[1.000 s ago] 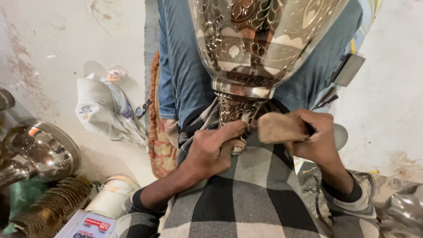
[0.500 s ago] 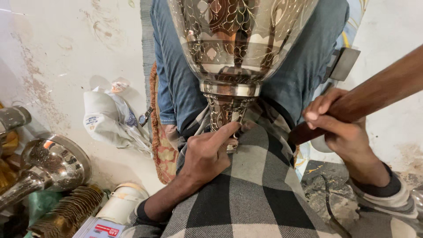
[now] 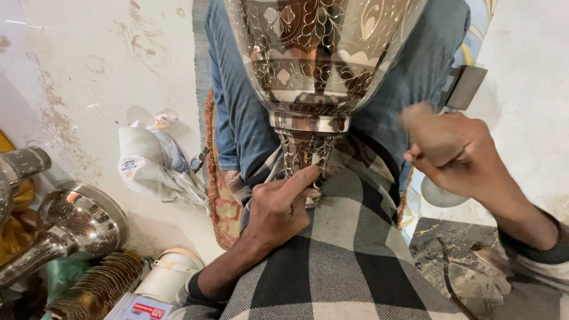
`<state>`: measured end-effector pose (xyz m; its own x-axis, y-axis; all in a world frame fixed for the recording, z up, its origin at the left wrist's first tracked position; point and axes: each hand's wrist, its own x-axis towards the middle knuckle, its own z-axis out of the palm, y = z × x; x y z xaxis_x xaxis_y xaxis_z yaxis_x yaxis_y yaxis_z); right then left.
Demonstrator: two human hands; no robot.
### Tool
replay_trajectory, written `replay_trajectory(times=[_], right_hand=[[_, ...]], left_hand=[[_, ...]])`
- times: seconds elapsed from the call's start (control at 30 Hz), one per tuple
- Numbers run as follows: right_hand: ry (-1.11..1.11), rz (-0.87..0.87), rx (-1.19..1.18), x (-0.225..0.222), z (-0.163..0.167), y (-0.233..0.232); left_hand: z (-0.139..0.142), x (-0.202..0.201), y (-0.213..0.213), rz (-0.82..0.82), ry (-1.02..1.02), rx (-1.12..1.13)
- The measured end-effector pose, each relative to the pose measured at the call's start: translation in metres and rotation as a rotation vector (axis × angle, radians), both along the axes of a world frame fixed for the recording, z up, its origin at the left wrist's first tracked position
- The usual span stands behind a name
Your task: The person sits with an ornate brass vessel on their lap and hammers its base and stem using a wooden mallet, repositioning a small punch against the metal between strikes to shape and set the vessel's lower rim.
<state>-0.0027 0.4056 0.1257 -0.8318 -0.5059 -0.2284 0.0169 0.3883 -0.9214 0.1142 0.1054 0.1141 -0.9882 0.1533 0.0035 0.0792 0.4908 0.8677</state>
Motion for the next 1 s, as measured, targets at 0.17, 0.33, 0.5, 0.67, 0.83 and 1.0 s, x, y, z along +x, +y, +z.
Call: replay_trajectory(times=[0.17, 0.33, 0.5, 0.67, 0.83, 1.0], right_hand=[[-0.064, 0.084, 0.265, 0.0, 0.0, -0.006], [0.077, 0.198, 0.618, 0.003, -0.004, -0.007], [0.345, 0.262, 0.798, 0.006, -0.006, -0.006], [0.063, 0.109, 0.479, 0.01, -0.007, -0.005], [-0.071, 0.034, 0.223, 0.014, -0.011, -0.002], [-0.277, -0.062, -0.05, 0.017, -0.019, -0.003]], left_hand=[[0.005, -0.003, -0.001, 0.0, -0.044, 0.015], [0.008, -0.006, -0.001, 0.004, -0.1, -0.01], [0.008, -0.006, -0.002, 0.015, -0.075, 0.028], [0.007, -0.006, -0.003, 0.019, -0.051, 0.043], [0.004, -0.005, -0.003, -0.005, -0.101, 0.006], [0.001, -0.005, -0.005, -0.022, -0.114, 0.021]])
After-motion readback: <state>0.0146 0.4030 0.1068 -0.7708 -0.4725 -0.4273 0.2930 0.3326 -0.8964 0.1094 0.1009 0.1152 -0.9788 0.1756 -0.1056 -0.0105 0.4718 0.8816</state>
